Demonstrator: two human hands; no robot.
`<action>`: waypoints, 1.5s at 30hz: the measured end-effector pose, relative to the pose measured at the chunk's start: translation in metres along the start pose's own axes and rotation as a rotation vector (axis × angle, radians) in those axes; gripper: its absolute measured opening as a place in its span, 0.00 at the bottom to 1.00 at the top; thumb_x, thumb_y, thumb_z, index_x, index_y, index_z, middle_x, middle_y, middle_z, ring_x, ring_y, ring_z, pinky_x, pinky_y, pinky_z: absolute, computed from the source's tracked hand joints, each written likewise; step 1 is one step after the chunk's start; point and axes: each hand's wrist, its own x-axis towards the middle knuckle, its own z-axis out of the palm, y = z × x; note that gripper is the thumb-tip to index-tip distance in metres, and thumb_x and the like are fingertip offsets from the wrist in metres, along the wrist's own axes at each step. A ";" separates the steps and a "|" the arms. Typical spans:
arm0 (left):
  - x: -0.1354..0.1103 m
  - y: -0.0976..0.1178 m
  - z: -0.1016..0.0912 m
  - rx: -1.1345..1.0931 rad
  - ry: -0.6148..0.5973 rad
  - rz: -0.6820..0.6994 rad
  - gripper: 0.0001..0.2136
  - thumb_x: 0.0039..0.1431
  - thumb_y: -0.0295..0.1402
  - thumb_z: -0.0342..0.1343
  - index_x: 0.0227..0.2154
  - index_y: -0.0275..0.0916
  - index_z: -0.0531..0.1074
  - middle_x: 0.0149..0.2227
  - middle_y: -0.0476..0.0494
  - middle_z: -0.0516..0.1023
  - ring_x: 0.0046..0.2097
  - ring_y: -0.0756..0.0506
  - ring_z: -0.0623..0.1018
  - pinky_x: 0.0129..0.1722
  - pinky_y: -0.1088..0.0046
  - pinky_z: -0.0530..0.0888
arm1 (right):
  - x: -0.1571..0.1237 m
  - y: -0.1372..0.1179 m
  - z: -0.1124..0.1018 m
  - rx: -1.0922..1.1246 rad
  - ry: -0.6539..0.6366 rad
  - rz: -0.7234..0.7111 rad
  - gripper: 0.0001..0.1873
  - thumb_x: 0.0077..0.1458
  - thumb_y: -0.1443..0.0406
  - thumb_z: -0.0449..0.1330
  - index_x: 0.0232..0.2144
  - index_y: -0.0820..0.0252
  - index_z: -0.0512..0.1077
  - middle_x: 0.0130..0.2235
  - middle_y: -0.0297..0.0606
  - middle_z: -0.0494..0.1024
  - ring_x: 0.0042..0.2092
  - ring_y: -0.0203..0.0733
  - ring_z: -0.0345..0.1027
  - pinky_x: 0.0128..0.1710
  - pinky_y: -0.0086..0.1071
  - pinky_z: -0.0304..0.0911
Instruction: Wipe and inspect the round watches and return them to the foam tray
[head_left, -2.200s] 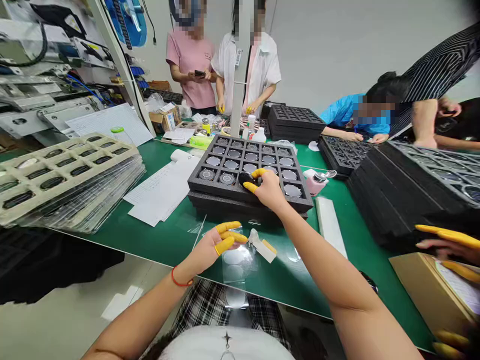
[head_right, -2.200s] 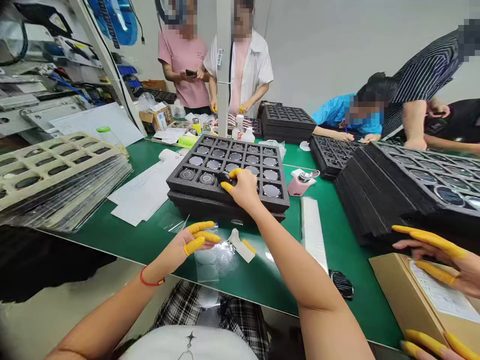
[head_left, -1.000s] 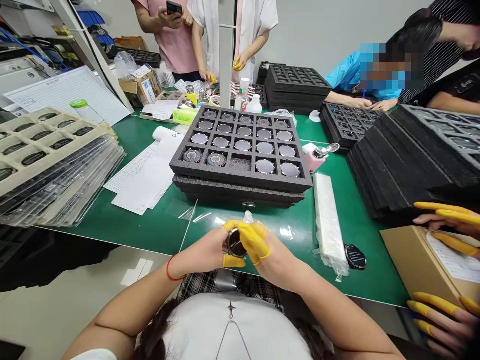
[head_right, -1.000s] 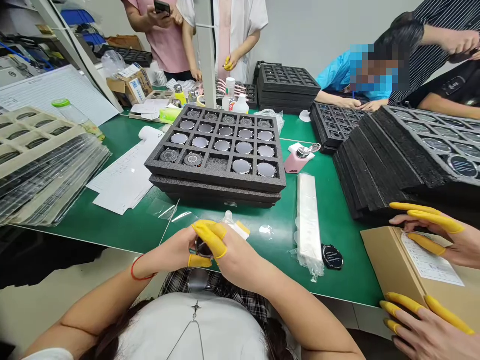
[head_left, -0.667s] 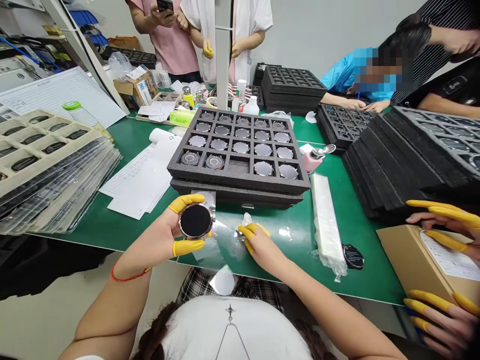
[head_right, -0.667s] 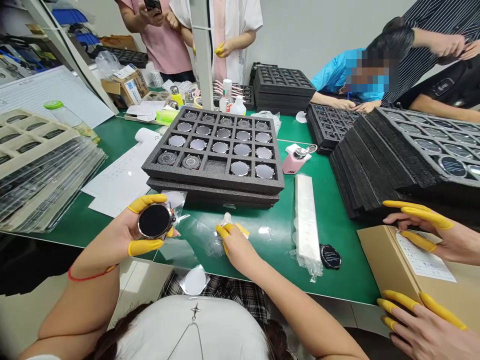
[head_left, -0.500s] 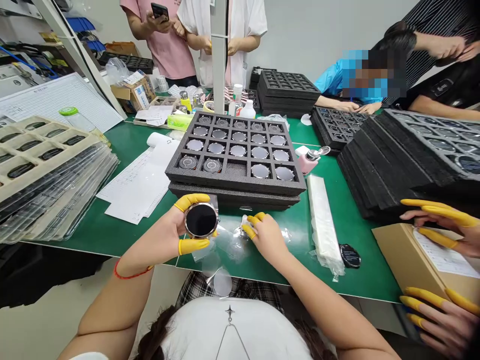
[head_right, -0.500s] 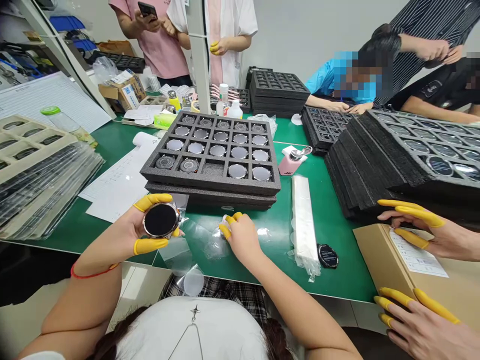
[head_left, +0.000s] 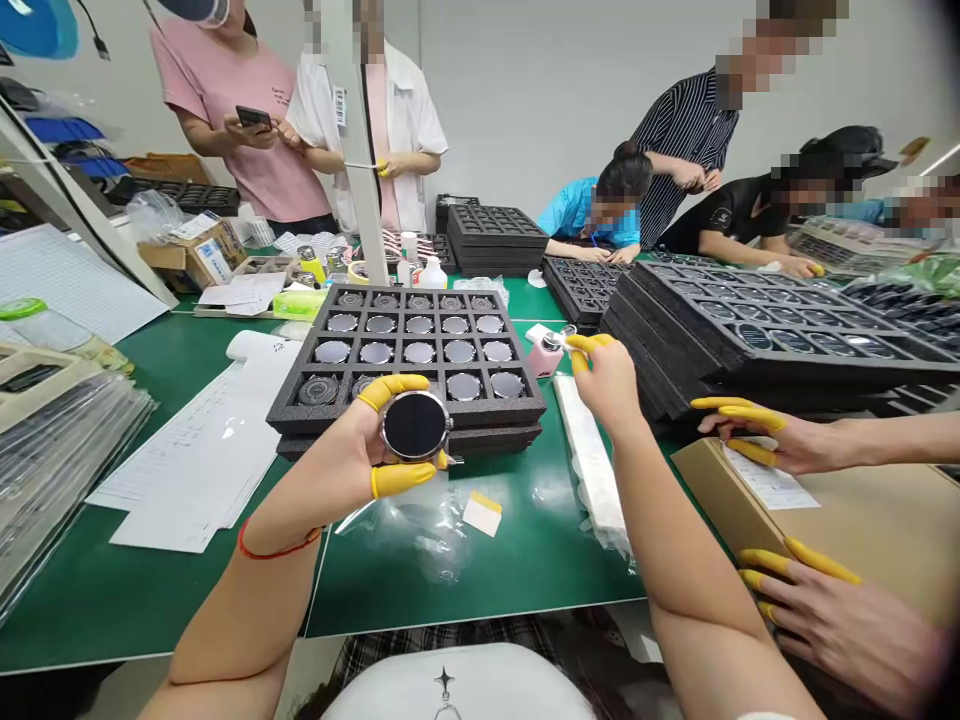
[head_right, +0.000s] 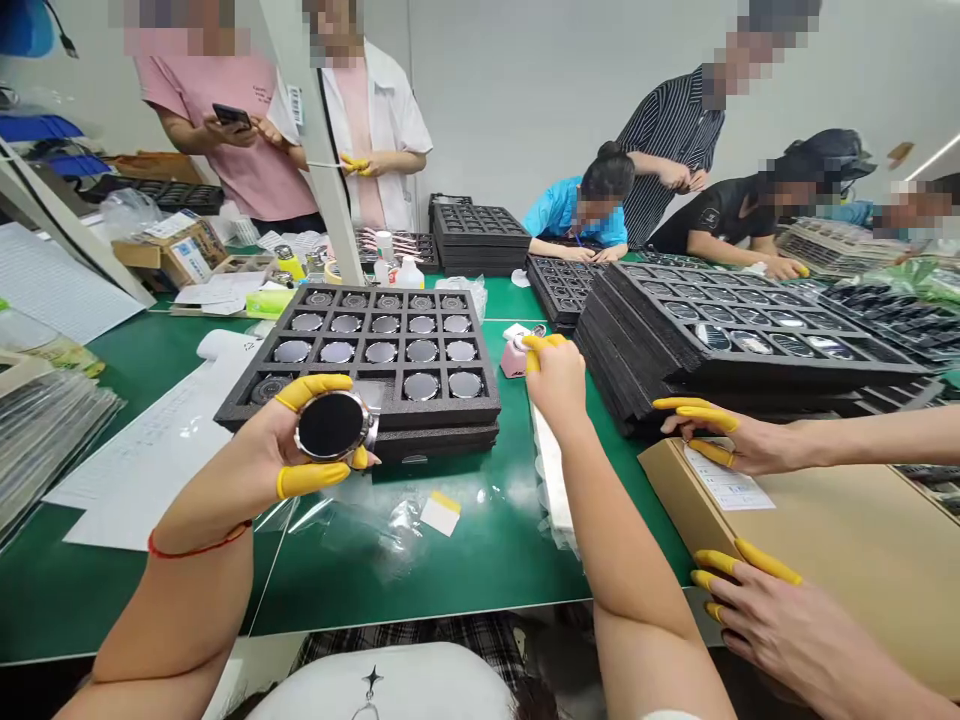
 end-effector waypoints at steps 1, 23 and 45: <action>0.003 -0.002 0.002 -0.016 -0.031 -0.013 0.30 0.52 0.30 0.66 0.54 0.45 0.57 0.39 0.49 0.80 0.41 0.44 0.83 0.44 0.68 0.79 | 0.017 0.008 0.009 -0.027 -0.014 0.036 0.19 0.62 0.71 0.49 0.50 0.69 0.73 0.45 0.55 0.75 0.50 0.56 0.67 0.48 0.48 0.63; 0.019 -0.034 0.024 0.120 -0.077 0.037 0.25 0.53 0.29 0.62 0.52 0.44 0.60 0.41 0.48 0.75 0.40 0.47 0.78 0.42 0.71 0.76 | -0.069 -0.094 -0.024 0.609 0.184 -0.631 0.25 0.58 0.74 0.55 0.53 0.43 0.68 0.40 0.38 0.73 0.44 0.47 0.64 0.46 0.45 0.64; 0.024 -0.036 0.031 0.111 -0.144 0.032 0.23 0.55 0.30 0.62 0.52 0.41 0.61 0.44 0.46 0.73 0.42 0.47 0.77 0.41 0.73 0.75 | -0.083 -0.103 -0.010 0.569 0.231 -0.789 0.28 0.56 0.76 0.56 0.57 0.53 0.64 0.42 0.43 0.73 0.48 0.50 0.60 0.51 0.49 0.63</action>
